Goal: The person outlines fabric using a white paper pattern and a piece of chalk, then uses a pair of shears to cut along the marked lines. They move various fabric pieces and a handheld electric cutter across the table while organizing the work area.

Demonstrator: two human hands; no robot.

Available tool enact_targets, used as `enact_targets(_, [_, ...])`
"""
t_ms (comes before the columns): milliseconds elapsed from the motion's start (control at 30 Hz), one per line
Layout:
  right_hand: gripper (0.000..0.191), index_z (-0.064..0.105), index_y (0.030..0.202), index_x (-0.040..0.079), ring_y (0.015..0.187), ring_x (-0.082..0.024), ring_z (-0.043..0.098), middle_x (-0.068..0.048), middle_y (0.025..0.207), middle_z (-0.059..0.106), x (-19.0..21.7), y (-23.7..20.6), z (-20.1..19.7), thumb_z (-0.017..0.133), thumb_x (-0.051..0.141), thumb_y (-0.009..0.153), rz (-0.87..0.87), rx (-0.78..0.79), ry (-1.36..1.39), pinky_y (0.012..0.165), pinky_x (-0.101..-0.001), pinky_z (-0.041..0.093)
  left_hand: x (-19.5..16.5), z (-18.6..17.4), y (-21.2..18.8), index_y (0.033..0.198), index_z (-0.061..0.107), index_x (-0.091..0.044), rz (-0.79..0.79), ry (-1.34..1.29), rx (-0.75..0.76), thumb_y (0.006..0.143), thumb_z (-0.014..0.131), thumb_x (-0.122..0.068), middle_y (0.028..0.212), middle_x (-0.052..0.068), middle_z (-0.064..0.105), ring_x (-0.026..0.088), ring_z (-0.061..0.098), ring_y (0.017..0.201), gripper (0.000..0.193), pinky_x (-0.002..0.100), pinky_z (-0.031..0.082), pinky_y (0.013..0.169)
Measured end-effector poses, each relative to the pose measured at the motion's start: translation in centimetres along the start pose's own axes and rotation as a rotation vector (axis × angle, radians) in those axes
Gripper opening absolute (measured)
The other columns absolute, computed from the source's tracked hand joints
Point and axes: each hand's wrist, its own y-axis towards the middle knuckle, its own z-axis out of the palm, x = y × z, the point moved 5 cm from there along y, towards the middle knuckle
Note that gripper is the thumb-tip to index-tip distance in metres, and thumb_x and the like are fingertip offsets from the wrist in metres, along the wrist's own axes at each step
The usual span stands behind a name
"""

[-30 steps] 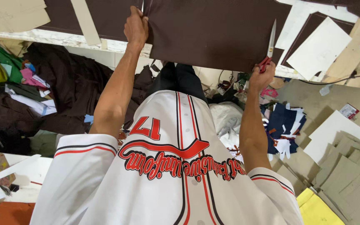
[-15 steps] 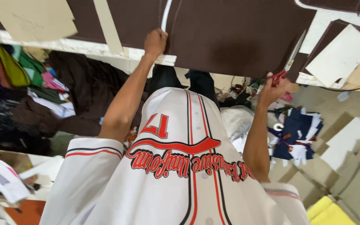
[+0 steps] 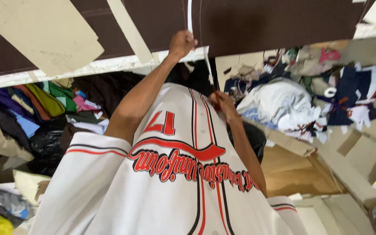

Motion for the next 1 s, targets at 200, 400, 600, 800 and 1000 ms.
enact_targets(200, [0.041,0.066,0.090,0.008,0.055,-0.012,0.047,-0.003,0.070,0.053,1.9,-1.4,3.5,0.070,0.048,0.095,0.090,0.005,0.083,0.048,-0.0259,0.037,0.6,0.1,-1.0,0.096,0.067,-0.001,0.039,-0.035,-0.121,0.093,0.071,-0.014,0.082,0.007,0.078,0.014,0.078,0.068,0.014,0.029,0.060,0.066])
enact_targets(400, [0.041,0.066,0.097,0.011,0.077,-0.010,0.057,0.000,0.091,0.063,2.0,0.7,5.1,0.066,0.052,0.095,0.011,-0.006,0.163,0.057,-0.0258,0.045,0.4,0.5,-2.0,0.102,0.065,0.000,0.037,0.037,-0.156,0.084,0.082,-0.014,0.085,0.010,0.074,0.017,0.073,0.077,0.028,0.033,0.061,0.070])
enact_targets(600, [0.038,0.062,0.095,0.013,0.075,-0.010,0.055,0.000,0.092,0.063,1.3,3.9,5.0,0.069,0.050,0.094,-0.040,-0.017,0.175,0.058,-0.0256,0.044,0.9,0.5,-2.2,0.105,0.065,-0.001,0.056,-0.003,-0.186,0.082,0.085,-0.015,0.087,0.008,0.073,0.018,0.072,0.079,0.033,0.033,0.060,0.072])
enact_targets(800, [0.030,0.058,0.092,0.016,0.070,-0.006,0.050,0.003,0.086,0.057,1.4,4.6,5.4,0.072,0.043,0.096,-0.049,-0.052,0.160,0.056,-0.0221,0.040,1.3,0.7,-2.1,0.105,0.065,-0.002,0.017,-0.074,-0.133,0.083,0.084,-0.014,0.085,0.007,0.073,0.016,0.074,0.079,0.031,0.031,0.062,0.071])
enact_targets(1000, [0.033,0.054,0.081,0.016,0.052,-0.003,0.037,0.008,0.068,0.047,1.8,4.2,5.6,0.073,0.037,0.098,-0.050,-0.098,0.221,0.042,-0.0210,0.026,1.1,0.4,-1.9,0.103,0.065,-0.001,0.031,-0.037,-0.128,0.083,0.084,-0.012,0.084,0.006,0.073,0.016,0.074,0.077,0.030,0.030,0.062,0.068])
